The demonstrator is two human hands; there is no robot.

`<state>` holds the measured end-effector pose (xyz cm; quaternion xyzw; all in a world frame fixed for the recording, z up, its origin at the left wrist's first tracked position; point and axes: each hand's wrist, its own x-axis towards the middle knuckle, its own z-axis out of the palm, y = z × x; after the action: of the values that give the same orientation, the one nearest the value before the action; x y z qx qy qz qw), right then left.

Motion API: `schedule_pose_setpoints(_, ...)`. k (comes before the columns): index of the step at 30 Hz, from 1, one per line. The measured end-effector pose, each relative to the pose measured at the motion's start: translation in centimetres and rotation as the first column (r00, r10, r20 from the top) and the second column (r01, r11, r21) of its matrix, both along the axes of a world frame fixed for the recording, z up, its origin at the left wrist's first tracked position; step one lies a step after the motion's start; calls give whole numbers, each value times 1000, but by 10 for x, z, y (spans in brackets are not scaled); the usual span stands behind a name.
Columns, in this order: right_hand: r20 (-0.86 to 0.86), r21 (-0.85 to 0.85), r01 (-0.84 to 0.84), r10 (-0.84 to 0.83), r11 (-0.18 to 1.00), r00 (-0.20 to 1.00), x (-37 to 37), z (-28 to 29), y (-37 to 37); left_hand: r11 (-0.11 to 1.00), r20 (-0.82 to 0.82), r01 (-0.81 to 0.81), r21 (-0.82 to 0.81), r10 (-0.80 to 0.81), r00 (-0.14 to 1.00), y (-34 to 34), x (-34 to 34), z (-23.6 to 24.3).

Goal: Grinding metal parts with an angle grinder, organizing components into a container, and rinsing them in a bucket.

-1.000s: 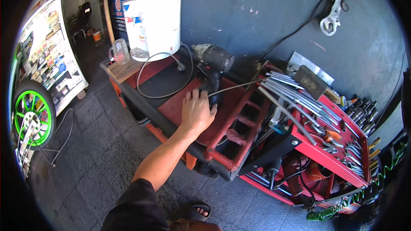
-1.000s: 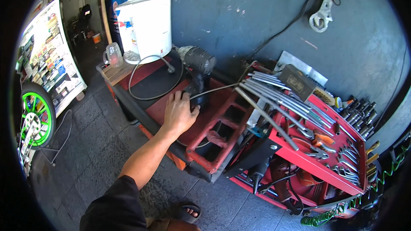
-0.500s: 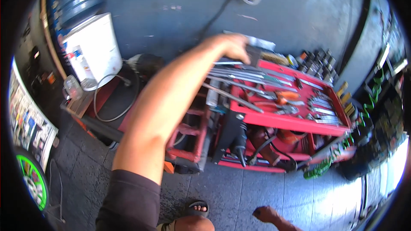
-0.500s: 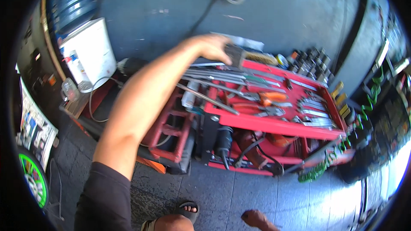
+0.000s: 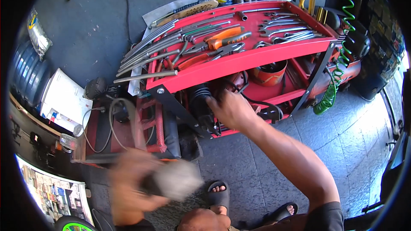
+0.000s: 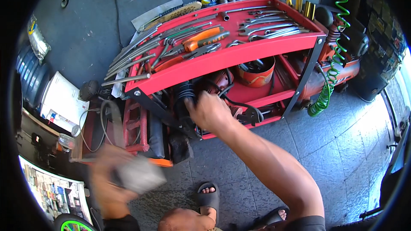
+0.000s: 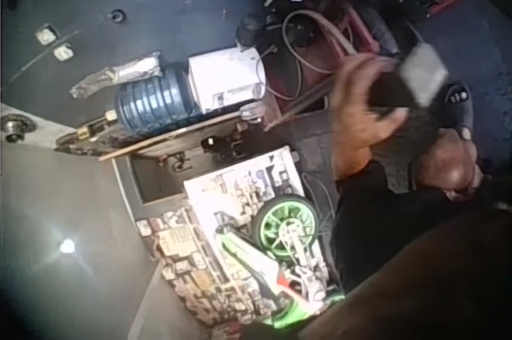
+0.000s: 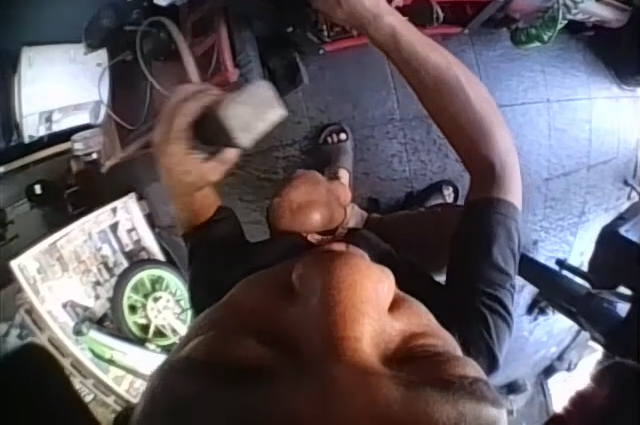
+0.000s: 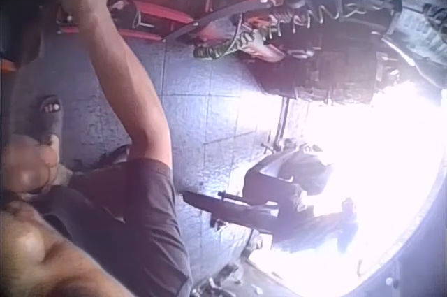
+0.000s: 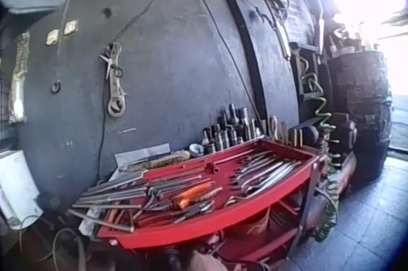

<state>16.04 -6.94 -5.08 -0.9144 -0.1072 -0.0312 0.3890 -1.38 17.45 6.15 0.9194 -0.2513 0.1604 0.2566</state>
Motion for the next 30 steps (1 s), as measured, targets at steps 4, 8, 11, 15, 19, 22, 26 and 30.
schedule_pose_setpoints(4, -294, -209, -99, 34, 973, 955, 55, -6, 41, 792, -427, 591, 152, -487, 762, -84, 0, -117)
schedule_pose_setpoints(8, -362, -247, -127, 30, 961, 932, 69, -28, 57, 710, -583, 678, 189, -475, 660, -159, -14, -263)
schedule_pose_setpoints(11, -443, -310, -221, 65, 925, 894, 82, -46, 65, 791, -641, 611, 28, -455, 618, -200, -36, -339)
schedule_pose_setpoints(15, -453, -15, -108, 90, 994, 887, 79, -52, 58, 867, -665, 462, -187, -458, 590, -220, -57, -374)
schedule_pose_setpoints(19, -508, 542, -49, 374, 839, 776, 63, -23, 42, 858, -618, 504, -103, -452, 643, -211, -49, -382)
schedule_pose_setpoints(22, -508, 542, 35, 294, 840, 810, 46, 0, 30, 884, -662, 458, -93, -398, 635, -204, -41, -389)
schedule_pose_setpoints(26, -349, 534, -84, 310, 841, 884, 14, 19, 12, 890, -662, 444, -105, -396, 637, -198, -40, -398)
schedule_pose_setpoints(30, -250, 62, -90, 103, 994, 963, -25, 44, -25, 888, -677, 437, -140, -408, 613, -191, -44, -403)
